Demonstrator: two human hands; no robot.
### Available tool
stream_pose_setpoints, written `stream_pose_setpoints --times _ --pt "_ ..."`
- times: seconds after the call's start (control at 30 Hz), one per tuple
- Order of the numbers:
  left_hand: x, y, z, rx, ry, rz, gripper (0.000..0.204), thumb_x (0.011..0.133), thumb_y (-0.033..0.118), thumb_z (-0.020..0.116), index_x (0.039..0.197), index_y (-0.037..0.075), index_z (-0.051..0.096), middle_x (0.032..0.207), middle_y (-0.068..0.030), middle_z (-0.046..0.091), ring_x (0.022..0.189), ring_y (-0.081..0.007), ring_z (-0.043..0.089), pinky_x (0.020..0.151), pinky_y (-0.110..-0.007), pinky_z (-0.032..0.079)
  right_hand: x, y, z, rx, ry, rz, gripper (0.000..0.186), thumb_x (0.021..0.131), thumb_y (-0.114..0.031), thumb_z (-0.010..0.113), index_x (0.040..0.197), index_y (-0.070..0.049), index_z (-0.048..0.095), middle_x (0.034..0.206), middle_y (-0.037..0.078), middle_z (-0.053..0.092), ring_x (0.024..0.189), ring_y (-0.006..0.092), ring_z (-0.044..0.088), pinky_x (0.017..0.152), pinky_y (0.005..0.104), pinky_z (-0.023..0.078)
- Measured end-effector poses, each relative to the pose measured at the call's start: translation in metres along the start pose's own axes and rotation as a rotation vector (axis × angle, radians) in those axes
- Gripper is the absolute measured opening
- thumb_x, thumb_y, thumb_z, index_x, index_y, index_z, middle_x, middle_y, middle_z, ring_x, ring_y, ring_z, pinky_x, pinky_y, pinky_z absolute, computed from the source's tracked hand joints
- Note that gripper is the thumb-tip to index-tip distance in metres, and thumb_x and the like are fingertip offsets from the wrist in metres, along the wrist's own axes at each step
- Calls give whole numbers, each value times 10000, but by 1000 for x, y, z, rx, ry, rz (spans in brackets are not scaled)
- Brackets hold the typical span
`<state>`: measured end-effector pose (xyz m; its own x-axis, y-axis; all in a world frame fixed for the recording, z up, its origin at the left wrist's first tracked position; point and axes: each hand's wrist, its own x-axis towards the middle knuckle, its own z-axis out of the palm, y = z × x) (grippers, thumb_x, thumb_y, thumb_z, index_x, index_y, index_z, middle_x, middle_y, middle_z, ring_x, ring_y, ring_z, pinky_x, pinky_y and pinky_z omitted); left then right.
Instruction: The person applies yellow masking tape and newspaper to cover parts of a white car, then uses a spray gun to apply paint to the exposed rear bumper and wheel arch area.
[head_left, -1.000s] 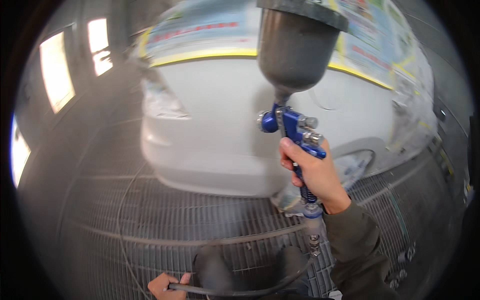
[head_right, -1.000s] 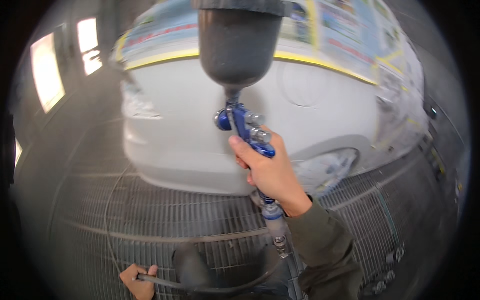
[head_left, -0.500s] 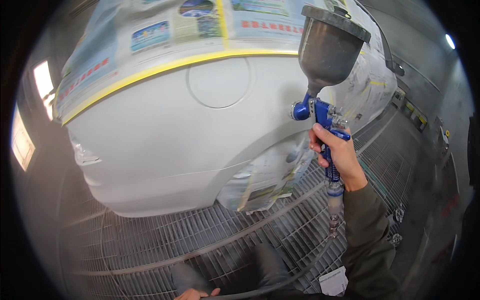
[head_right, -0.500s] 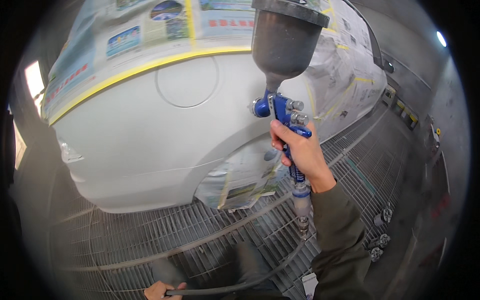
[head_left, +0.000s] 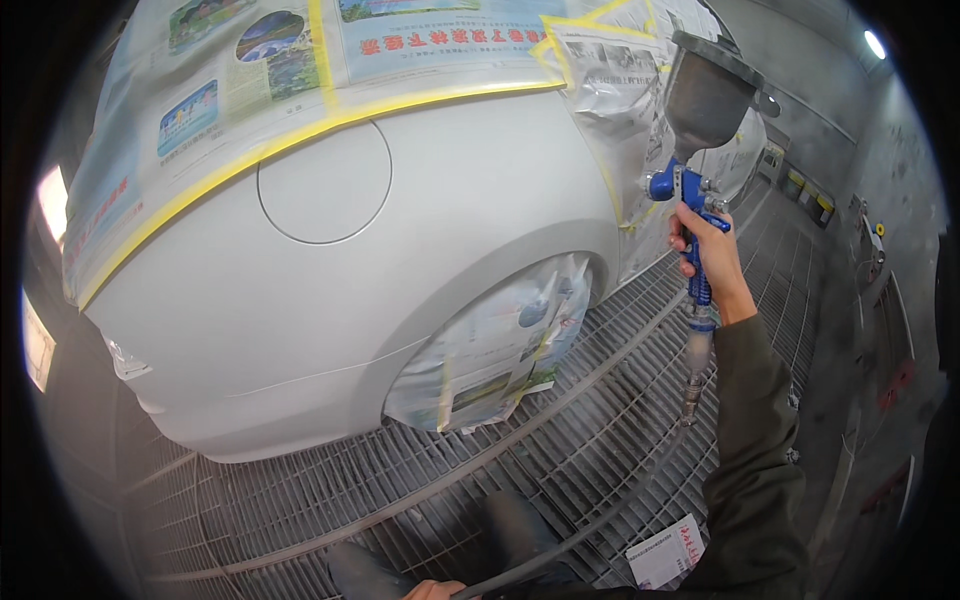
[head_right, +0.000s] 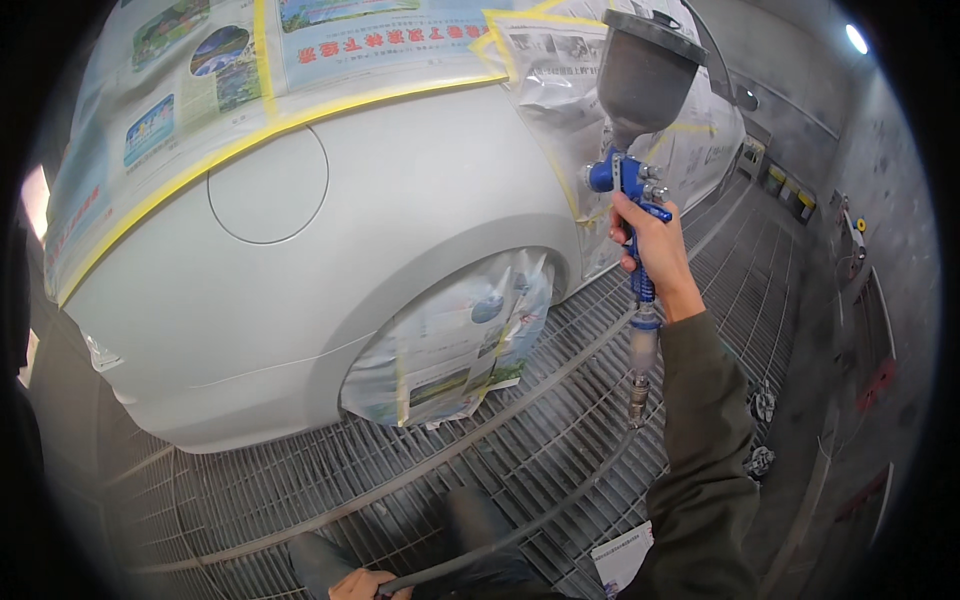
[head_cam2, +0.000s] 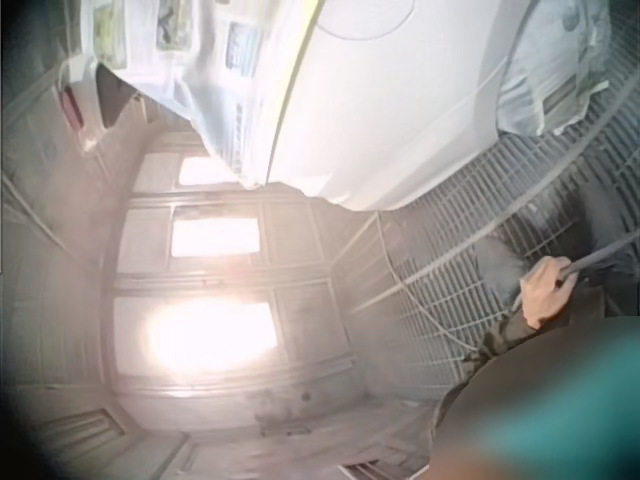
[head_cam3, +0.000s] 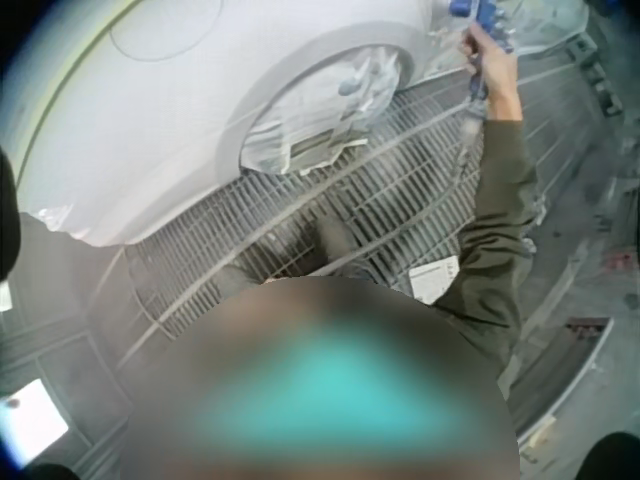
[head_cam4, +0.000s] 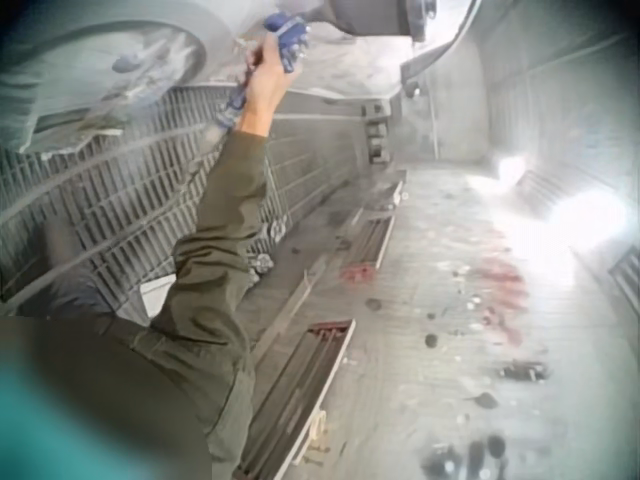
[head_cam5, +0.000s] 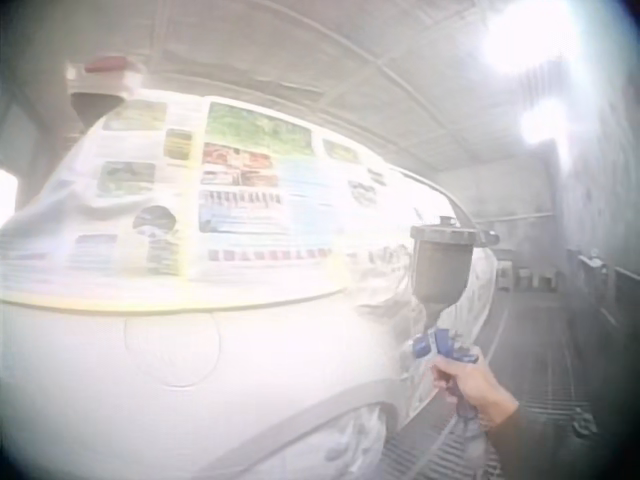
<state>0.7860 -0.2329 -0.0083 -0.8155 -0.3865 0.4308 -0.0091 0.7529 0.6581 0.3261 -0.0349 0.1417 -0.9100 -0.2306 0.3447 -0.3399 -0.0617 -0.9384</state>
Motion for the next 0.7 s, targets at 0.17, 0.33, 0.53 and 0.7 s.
stream_pose_setpoints --times 0.17,0.33,0.53,0.7 --pt "1 5 3 -7 25 -55 192 765 72 810 893 55 668 712 -117 572 534 -283 538 492 -384 429 8 11 -14 -242 247 0 269 971 -235 647 785 -50 588 658 3 534 518 76 468 396 241 354" --pt "-7 -1 -10 18 16 -46 156 785 66 780 878 52 655 717 -120 577 534 -290 542 496 -381 428 -23 14 11 -130 19 64 311 983 -269 644 771 -47 598 636 14 533 484 63 456 388 228 351" --pt "-25 -21 -38 133 130 -15 148 773 70 769 828 74 632 672 -112 478 523 -272 450 492 -398 371 -72 -1 78 -46 -112 95 270 977 -254 657 790 -76 580 652 -13 528 502 58 451 413 233 359" --pt "-53 -46 -82 211 229 -142 174 758 66 775 772 67 601 638 -108 450 517 -273 427 490 -391 354 -117 -14 153 26 -203 106 212 971 -244 679 895 -83 564 666 -20 527 504 47 439 419 228 350"
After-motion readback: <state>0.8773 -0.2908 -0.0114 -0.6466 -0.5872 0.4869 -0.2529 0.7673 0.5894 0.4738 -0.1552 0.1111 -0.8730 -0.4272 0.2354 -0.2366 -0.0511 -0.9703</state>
